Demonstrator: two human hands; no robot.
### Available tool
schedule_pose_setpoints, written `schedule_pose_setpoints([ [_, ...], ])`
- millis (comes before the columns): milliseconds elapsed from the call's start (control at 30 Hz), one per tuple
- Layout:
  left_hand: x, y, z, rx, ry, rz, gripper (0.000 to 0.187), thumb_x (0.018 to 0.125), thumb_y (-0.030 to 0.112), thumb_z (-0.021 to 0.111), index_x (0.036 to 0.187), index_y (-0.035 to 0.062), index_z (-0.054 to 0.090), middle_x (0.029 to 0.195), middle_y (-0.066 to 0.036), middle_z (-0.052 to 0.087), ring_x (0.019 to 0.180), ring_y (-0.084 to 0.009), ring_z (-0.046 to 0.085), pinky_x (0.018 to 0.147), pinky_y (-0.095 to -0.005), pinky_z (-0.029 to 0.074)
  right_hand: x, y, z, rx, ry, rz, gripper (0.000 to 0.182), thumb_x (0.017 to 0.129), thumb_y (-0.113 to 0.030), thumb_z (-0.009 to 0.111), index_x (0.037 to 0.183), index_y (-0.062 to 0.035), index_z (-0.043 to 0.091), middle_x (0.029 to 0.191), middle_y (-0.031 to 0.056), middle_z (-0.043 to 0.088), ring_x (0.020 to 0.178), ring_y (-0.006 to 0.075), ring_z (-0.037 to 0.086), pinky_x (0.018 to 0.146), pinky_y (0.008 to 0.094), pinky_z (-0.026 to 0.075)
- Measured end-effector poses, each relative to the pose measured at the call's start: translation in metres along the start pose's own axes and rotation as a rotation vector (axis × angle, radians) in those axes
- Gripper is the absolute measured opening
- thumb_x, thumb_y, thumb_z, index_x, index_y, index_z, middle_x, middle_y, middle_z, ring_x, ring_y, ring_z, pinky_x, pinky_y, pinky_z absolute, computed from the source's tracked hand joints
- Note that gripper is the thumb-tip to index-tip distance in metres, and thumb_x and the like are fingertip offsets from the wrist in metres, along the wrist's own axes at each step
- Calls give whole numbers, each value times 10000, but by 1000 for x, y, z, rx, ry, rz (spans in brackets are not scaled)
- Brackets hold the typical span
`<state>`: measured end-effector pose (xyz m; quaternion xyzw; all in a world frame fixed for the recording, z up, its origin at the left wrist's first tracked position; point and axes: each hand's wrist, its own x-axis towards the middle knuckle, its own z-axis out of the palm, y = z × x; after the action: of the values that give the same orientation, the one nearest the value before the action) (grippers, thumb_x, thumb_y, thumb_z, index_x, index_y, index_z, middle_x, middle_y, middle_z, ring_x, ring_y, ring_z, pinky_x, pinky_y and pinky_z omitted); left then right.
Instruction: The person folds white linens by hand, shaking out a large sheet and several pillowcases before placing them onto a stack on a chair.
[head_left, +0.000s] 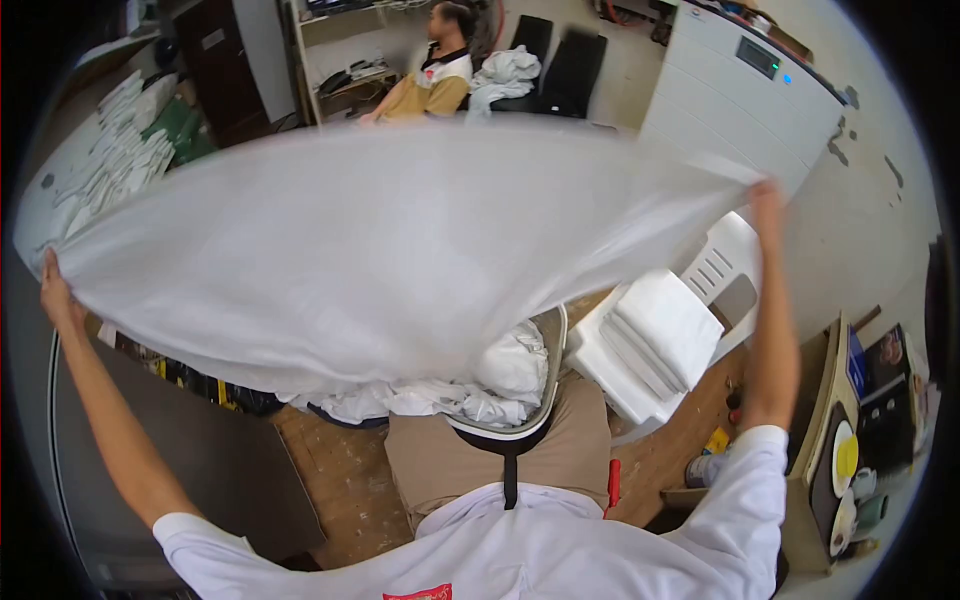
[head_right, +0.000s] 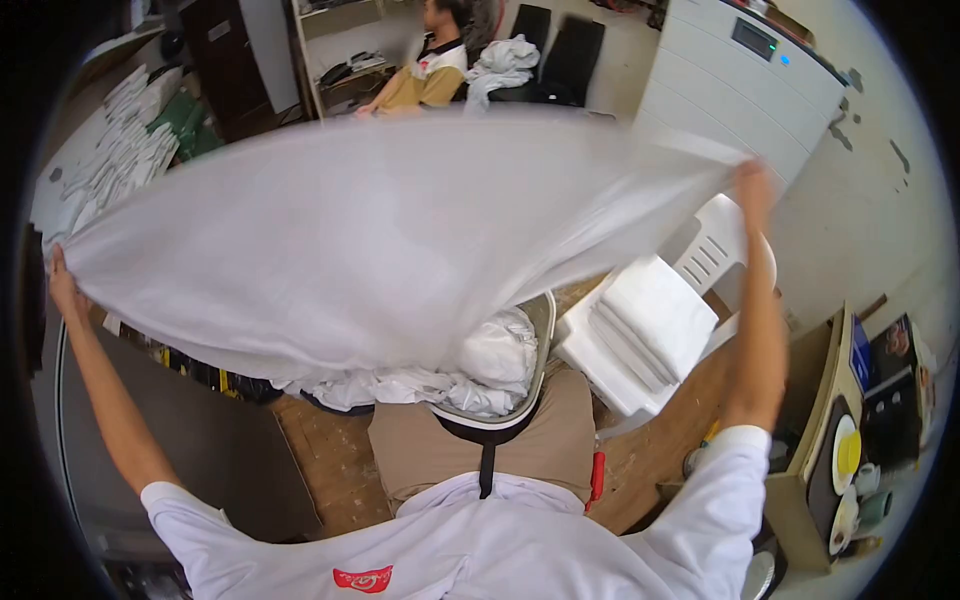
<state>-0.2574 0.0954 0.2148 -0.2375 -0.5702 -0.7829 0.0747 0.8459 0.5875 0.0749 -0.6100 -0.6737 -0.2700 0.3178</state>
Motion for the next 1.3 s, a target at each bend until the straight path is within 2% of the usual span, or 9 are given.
schedule_pose_setpoints([
  [67, -30, -9, -10, 142, -11, 48, 663, 897, 516, 574, 1320, 12, 489, 1277, -121, 556, 1094, -235, 571, 969, -350, 429, 55, -40, -145, 296, 593, 164, 308, 933, -265, 533, 1140, -58, 630, 857, 100, 640, 739, 243, 580, 702, 404, 469],
  [233, -149, -70, -31, 471, -641, 170, 334, 883, 362, 630, 1056, 81, 580, 906, 21, 561, 863, -98, 521, 809, -246, 401, 53, -11, -192, -508, 250, -319, 269, 912, -245, 569, 1148, -132, 630, 1039, 101, 666, 947, 310, 636, 788, 391, 494],
  [300, -182, -69, -31, 411, -721, -1, 263, 853, 279, 693, 990, 81, 589, 858, 44, 525, 812, -73, 487, 745, -221, 381, 43, 42, -189, -314, 239, -66, 295, 934, -298, 529, 1163, -135, 621, 1099, 67, 662, 1015, 286, 620, 832, 363, 481],
  [633, -169, -125, -28, 418, -99, 137, 233, 954, 194, 564, 1024, -4, 665, 800, 28, 605, 718, -77, 489, 652, -228, 411, 17, 169, -206, -35, 308, 349, 537, 959, -513, 388, 1292, -119, 534, 1231, 131, 602, 1152, 348, 543, 954, 397, 420],
  [767, -160, -138, -30, 776, 89, 174, 214, 886, 211, 619, 961, 25, 692, 740, -53, 648, 674, -121, 540, 638, -299, 440, -10, 182, -204, -307, 353, -231, 405, 1003, -329, 418, 1279, -61, 544, 1235, 156, 591, 1155, 337, 538, 969, 374, 412],
  [1067, -131, -170, -22, 558, -175, -50, 180, 837, 185, 675, 954, 49, 668, 761, -13, 613, 701, -93, 545, 638, -254, 440, -19, 201, -202, 49, 145, 356, 410, 989, -305, 461, 1247, -5, 567, 1224, 156, 603, 1110, 219, 584, 908, 307, 458],
  [1133, -144, -152, -6, 460, -411, -139, 192, 834, 192, 679, 958, 46, 660, 770, -10, 611, 704, -91, 541, 640, -252, 440, -2, 218, -173, 868, 345, 794, 466, 964, -363, 493, 1285, -32, 554, 1292, 104, 575, 1173, 215, 534, 966, 306, 409],
  [1267, -209, -61, 90, 421, -891, -49, 234, 831, 230, 689, 901, 8, 666, 773, -7, 612, 709, -79, 541, 650, -239, 445, 6, -38, -186, 521, 294, -156, 491, 1012, -368, 341, 1323, -35, 524, 1365, 101, 507, 895, 183, 586, 794, 260, 462],
  [1300, -230, -37, 119, 477, -1035, 66, 246, 833, 238, 688, 879, -3, 671, 769, -6, 614, 711, -76, 544, 652, -234, 445, -13, -153, -193, 786, 211, 74, 442, 1012, -325, 358, 1277, -37, 562, 1303, 106, 546, 829, 165, 564, 775, 262, 450],
])
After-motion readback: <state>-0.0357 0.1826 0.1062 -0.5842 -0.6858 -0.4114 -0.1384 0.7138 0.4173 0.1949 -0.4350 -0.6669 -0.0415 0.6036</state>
